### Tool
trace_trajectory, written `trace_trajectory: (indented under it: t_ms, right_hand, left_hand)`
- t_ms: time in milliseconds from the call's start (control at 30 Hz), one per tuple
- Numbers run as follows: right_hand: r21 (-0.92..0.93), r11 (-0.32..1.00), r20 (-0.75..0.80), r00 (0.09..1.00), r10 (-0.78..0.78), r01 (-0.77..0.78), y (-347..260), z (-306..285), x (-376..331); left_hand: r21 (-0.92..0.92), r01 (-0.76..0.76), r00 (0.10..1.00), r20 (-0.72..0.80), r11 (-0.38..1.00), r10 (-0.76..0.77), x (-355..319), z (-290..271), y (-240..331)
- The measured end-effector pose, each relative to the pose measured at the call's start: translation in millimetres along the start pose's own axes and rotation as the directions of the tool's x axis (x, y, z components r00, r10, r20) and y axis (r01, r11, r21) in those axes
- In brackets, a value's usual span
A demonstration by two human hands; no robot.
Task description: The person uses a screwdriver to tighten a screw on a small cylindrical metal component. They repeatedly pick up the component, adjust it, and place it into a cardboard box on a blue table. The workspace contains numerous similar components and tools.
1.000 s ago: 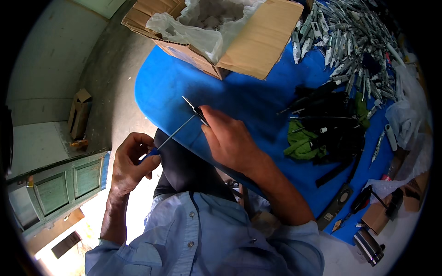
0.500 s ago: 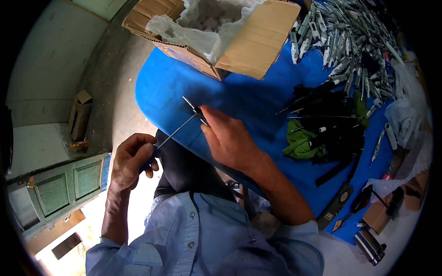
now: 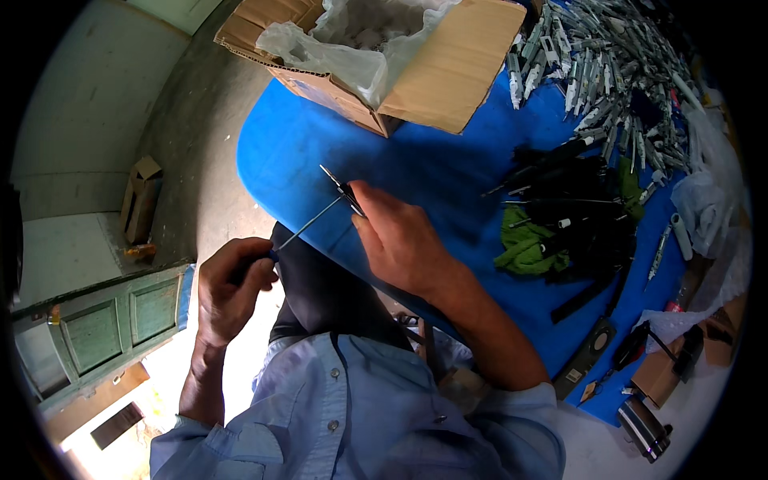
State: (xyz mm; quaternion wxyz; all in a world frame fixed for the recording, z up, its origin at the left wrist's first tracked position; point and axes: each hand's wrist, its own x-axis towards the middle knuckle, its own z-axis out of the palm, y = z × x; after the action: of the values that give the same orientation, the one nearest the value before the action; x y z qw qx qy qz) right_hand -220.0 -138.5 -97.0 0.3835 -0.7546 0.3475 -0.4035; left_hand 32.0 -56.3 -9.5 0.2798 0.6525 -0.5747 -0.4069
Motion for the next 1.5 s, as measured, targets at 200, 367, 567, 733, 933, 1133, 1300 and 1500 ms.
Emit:
trace_trajectory:
  t_ms: [200, 367, 567, 733, 933, 1133, 1300, 1500]
  right_hand:
    - [-0.001, 1.000, 0.010, 1.000, -0.003, 0.003, -3, -1, 1]
    - [0.004, 1.000, 0.012, 1.000, 0.024, -0.024, -2, -1, 0]
    - [-0.019, 1.000, 0.000, 1.000, 0.003, -0.003, -2, 0, 1]
    - [-0.022, 0.999, 0.016, 0.999, 0.039, -0.039, -3, -2, 2]
    - [0.002, 0.999, 0.006, 0.999, 0.045, -0.045, -4, -1, 1]
    - [-0.034, 0.999, 0.014, 1.000, 0.018, -0.018, -7, -1, 2]
    - [-0.024, 1.000, 0.007, 1.000, 0.013, -0.013, -4, -1, 2]
    - [-0.019, 1.000, -0.003, 1.000, 0.021, -0.021, -4, -1, 2]
  left_hand:
    - [-0.465, 0.412, 0.911, 0.216, 0.784, -0.351, 17, -13, -1]
    - [-0.343, 0.291, 0.953, 0.180, 0.893, -0.242, 14, -11, 3]
    - [-0.143, 0.191, 0.981, 0.067, 0.971, -0.183, 2, -2, 9]
    - [0.366, -0.255, 0.954, -0.057, 0.895, 0.295, -3, 8, 10]
    - [-0.043, 0.073, 0.996, 0.047, 0.996, -0.071, 2, 3, 2]
    - [-0.493, 0.519, 0.851, 0.374, 0.698, -0.369, 19, -13, -3]
    - [-0.461, 0.450, 0.890, 0.299, 0.765, -0.344, 19, -8, 4]
    - [-0.259, 0.286, 0.956, 0.134, 0.922, -0.259, 12, -5, 10]
